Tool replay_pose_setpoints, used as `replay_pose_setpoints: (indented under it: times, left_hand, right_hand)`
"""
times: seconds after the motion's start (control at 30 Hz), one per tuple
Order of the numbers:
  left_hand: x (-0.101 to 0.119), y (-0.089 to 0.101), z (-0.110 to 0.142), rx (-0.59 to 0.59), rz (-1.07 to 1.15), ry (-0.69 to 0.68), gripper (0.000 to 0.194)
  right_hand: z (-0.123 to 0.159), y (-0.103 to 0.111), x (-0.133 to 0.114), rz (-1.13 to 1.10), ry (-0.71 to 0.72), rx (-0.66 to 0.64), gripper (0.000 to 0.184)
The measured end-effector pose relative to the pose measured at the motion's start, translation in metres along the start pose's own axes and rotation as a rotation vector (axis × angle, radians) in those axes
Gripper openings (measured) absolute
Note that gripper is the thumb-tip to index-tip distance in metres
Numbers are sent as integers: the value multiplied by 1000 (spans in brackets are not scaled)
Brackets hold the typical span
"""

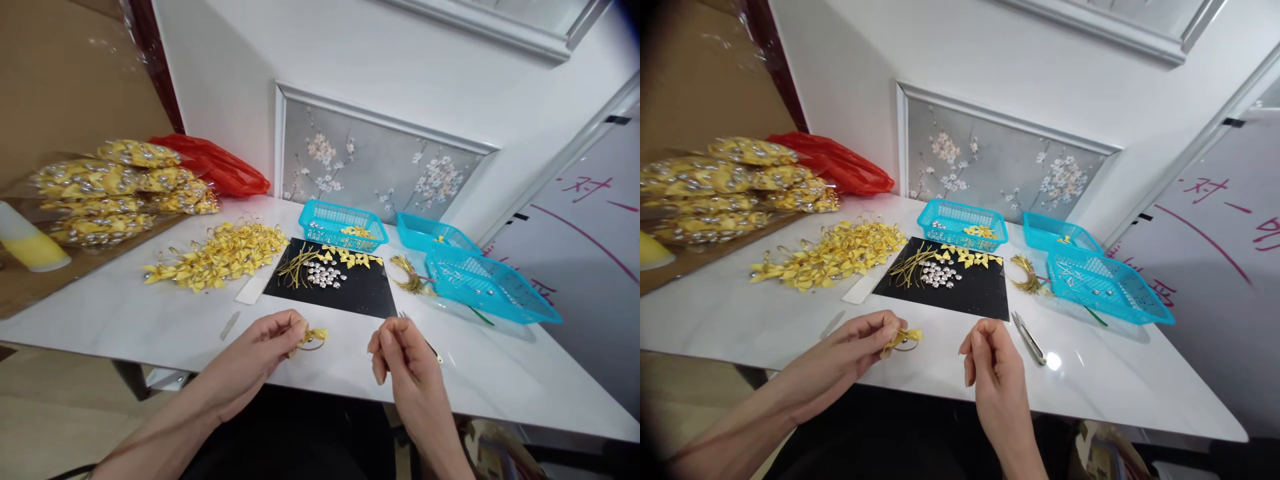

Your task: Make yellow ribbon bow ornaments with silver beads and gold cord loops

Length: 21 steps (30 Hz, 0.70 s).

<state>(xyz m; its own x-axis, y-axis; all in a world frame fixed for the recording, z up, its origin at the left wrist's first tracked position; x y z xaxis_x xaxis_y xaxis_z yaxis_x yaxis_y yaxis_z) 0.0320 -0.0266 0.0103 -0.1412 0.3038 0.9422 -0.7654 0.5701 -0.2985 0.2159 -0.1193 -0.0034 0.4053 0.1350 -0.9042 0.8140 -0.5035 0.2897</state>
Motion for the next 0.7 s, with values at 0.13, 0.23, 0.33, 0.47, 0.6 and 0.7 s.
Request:
replay_pose_setpoints:
  times: [0.13, 0.23, 0.33, 0.47, 0.6, 0.7]
  left_hand:
    - [0, 5, -1, 17, 211, 55, 28]
    - [-2, 13, -5, 89, 352, 103, 20]
    - [-4, 18, -7, 136, 400, 145, 11]
    - [-3, 19, -5, 180, 365, 165, 13]
    - [1, 16, -3, 105, 155, 111, 23]
    - [5, 12, -3, 53, -36, 21, 33]
  right_hand:
    - [0, -4, 7, 83, -40, -51, 31]
    - [1, 0, 14, 187, -40, -57, 29]
    - [1, 7, 17, 316, 27, 14, 24]
    - [0, 15, 13, 399, 121, 95, 21]
    - [-2, 19, 8, 402, 156, 120, 20]
    - [0, 21, 9, 380, 130, 103, 20]
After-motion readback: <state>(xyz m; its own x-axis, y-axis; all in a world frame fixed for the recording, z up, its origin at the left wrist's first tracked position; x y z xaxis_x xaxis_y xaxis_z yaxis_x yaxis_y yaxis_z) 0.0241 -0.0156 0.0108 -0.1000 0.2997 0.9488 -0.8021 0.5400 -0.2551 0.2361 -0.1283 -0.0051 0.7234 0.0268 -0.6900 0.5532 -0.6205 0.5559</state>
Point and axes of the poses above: each hand's wrist, its own z-axis away from the middle knuckle, its own y-axis out of the back of the hand, x = y × z, the point moved 3 cm from there along -z, towards the middle knuckle, and after that the axes turned 8 degrees about z, right-handed, at the moved point
